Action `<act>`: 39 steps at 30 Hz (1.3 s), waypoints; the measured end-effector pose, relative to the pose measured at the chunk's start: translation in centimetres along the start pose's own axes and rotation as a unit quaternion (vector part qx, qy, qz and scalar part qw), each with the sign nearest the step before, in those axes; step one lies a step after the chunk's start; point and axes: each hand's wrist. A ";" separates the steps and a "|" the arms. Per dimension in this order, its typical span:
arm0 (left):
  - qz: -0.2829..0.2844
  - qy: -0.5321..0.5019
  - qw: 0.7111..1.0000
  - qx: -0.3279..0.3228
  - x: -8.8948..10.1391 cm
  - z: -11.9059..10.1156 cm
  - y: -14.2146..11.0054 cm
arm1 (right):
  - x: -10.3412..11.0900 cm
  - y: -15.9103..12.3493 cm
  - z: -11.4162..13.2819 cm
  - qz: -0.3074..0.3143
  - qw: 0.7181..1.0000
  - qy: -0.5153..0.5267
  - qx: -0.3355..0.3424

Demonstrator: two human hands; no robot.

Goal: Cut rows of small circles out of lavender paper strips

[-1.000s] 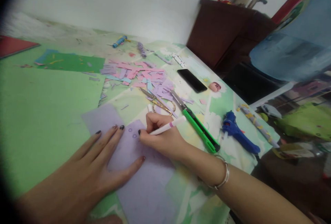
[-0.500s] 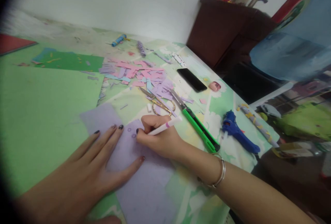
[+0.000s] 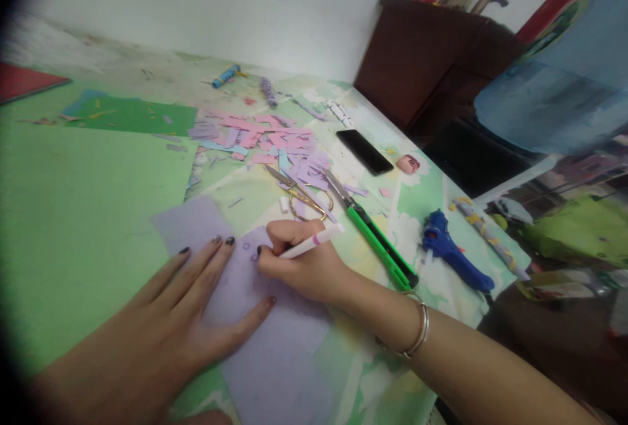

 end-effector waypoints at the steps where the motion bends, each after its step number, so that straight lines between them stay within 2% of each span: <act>1: 0.002 0.001 1.000 0.003 0.0 0.0 0.0 | 0.0 0.0 0.0 0.001 1.000 -0.001 0.001; 12: -0.005 0.006 1.000 -0.004 -0.1 0.1 0.0 | 0.0 -0.2 -0.1 0.000 1.000 0.025 0.008; 20: 0.004 0.003 1.000 0.002 0.1 0.0 0.0 | 0.0 -0.1 0.0 0.002 1.000 0.010 0.020; 26: 0.003 0.000 1.000 0.006 0.0 -0.1 0.0 | 0.0 0.0 0.1 0.005 1.000 -0.007 0.004; 39: 0.013 -0.007 1.000 0.013 0.2 -0.1 0.1 | 0.1 -0.2 -0.1 0.002 1.000 0.014 0.012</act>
Point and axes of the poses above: each hand's wrist, its own y-axis towards the middle knuckle, its own x-axis out of the back of the hand, z = x × y, and after that the axes turned 15 degrees about -y, right-handed
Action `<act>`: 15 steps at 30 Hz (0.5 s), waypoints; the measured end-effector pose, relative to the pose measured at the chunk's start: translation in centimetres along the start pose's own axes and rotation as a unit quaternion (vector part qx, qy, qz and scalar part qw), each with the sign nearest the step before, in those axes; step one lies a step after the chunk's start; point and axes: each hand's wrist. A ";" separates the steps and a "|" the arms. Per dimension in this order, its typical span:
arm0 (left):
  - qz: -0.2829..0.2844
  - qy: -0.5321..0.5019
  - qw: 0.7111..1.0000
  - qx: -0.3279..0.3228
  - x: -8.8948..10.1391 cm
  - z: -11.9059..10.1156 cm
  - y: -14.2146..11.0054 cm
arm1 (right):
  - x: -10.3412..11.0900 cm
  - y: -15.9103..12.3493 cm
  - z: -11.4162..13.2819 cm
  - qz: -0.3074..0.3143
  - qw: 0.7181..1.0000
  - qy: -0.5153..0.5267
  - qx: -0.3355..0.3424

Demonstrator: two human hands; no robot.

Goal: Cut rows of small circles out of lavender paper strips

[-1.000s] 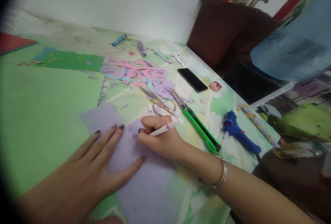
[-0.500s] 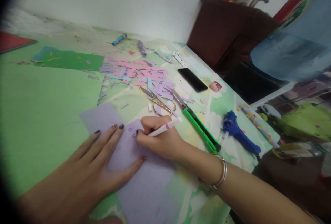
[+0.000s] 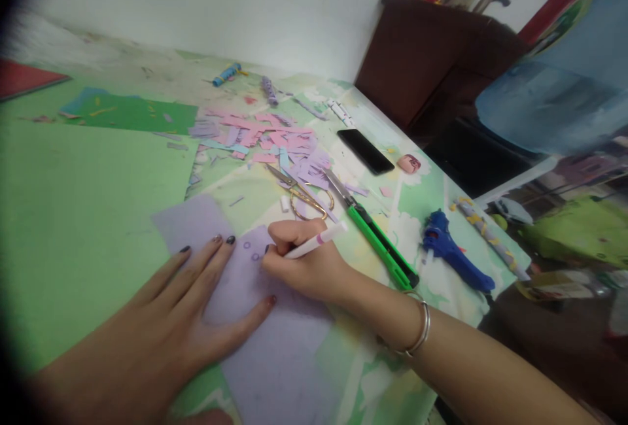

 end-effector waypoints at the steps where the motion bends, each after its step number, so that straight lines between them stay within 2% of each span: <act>1: -0.001 0.000 1.000 -0.001 0.0 0.0 0.0 | 0.0 0.0 0.0 0.000 1.000 -0.002 0.004; 15: -0.004 0.000 1.000 0.004 0.0 0.0 0.0 | -0.1 0.1 0.1 -0.005 1.000 -0.015 -0.007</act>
Point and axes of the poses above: each hand's wrist, its own y-axis towards the middle knuckle, its own x-axis out of the back of the hand, z = x × y, and after that the axes turned 15 degrees about -y, right-handed
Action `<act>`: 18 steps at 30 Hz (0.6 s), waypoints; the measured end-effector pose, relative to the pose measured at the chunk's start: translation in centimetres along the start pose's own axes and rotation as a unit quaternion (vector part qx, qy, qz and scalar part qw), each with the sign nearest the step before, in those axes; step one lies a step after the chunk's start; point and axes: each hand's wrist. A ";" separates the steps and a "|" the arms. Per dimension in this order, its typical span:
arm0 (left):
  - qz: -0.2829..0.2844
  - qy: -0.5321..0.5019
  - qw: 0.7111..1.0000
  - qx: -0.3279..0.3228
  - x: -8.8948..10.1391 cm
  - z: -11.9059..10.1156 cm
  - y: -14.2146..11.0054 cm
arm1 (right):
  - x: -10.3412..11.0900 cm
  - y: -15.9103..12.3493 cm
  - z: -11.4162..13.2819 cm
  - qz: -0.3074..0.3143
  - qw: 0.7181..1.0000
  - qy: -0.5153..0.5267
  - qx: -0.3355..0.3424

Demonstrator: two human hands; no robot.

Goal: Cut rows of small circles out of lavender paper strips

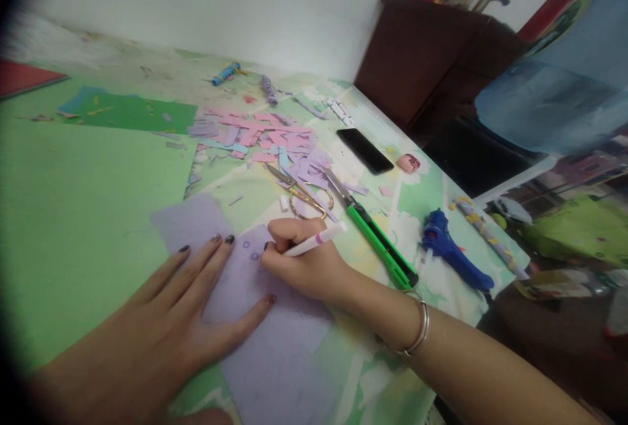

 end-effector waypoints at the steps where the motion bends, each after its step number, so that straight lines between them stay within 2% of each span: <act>1: 0.002 -0.001 1.000 0.000 0.0 0.0 0.0 | 0.0 0.0 0.0 0.001 1.000 0.002 0.001; 18: 0.004 0.002 1.000 0.011 0.3 -0.4 0.1 | 0.0 0.0 0.0 -0.009 1.000 -0.002 0.009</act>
Point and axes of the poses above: each hand's wrist, its own y-axis towards the middle knuckle, its own x-axis out of the back of the hand, z = x × y, and after that the axes turned 15 degrees about -y, right-handed
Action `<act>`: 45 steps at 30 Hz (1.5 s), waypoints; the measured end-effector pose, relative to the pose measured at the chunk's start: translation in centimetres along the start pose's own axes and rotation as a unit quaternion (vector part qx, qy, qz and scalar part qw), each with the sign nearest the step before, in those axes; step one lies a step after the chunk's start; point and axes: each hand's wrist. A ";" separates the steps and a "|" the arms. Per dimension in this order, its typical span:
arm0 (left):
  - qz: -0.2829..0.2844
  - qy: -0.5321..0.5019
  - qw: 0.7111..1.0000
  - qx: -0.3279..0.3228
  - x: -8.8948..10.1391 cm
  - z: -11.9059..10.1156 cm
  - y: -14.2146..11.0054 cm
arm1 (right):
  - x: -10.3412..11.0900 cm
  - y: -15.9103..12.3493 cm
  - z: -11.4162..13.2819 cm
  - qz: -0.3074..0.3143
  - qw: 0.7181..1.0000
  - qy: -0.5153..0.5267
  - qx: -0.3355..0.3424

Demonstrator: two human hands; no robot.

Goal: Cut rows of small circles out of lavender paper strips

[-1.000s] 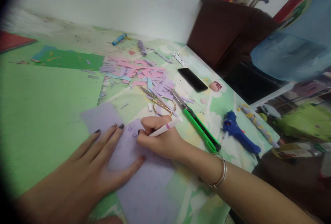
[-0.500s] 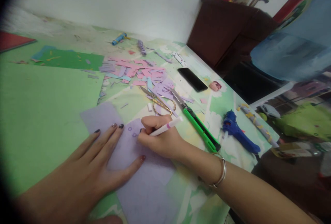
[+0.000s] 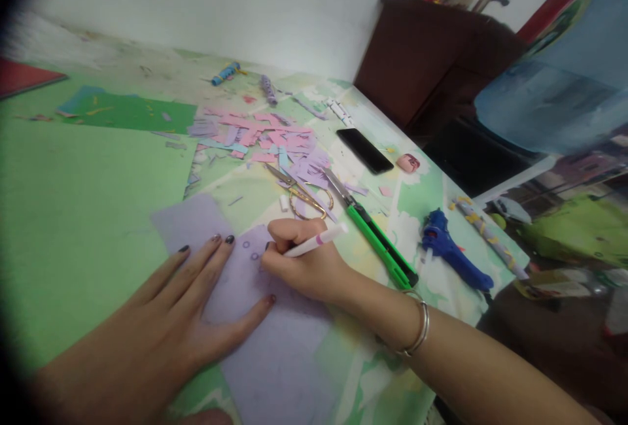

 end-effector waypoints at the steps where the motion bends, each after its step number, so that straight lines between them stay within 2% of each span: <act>1: -0.001 -0.001 1.000 0.000 0.0 0.0 0.0 | 0.0 0.0 0.0 0.001 1.000 0.002 0.002; 13: -0.008 -0.006 1.000 -0.017 -0.4 0.5 -0.2 | 0.0 0.1 0.1 0.001 1.000 -0.011 -0.008; 35: -0.021 0.003 0.999 -0.033 -0.6 0.8 -0.2 | 0.0 -0.2 0.1 -0.003 1.000 0.009 0.020; 45: -0.019 0.003 0.999 -0.032 -0.5 0.7 -0.2 | -0.1 0.0 0.0 -0.006 1.000 0.000 -0.002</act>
Point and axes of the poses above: each hand's wrist, its own y-axis towards the middle knuckle, its own x-axis out of the back of the hand, z = x × y, and after that the axes turned 15 degrees about -y, right-handed
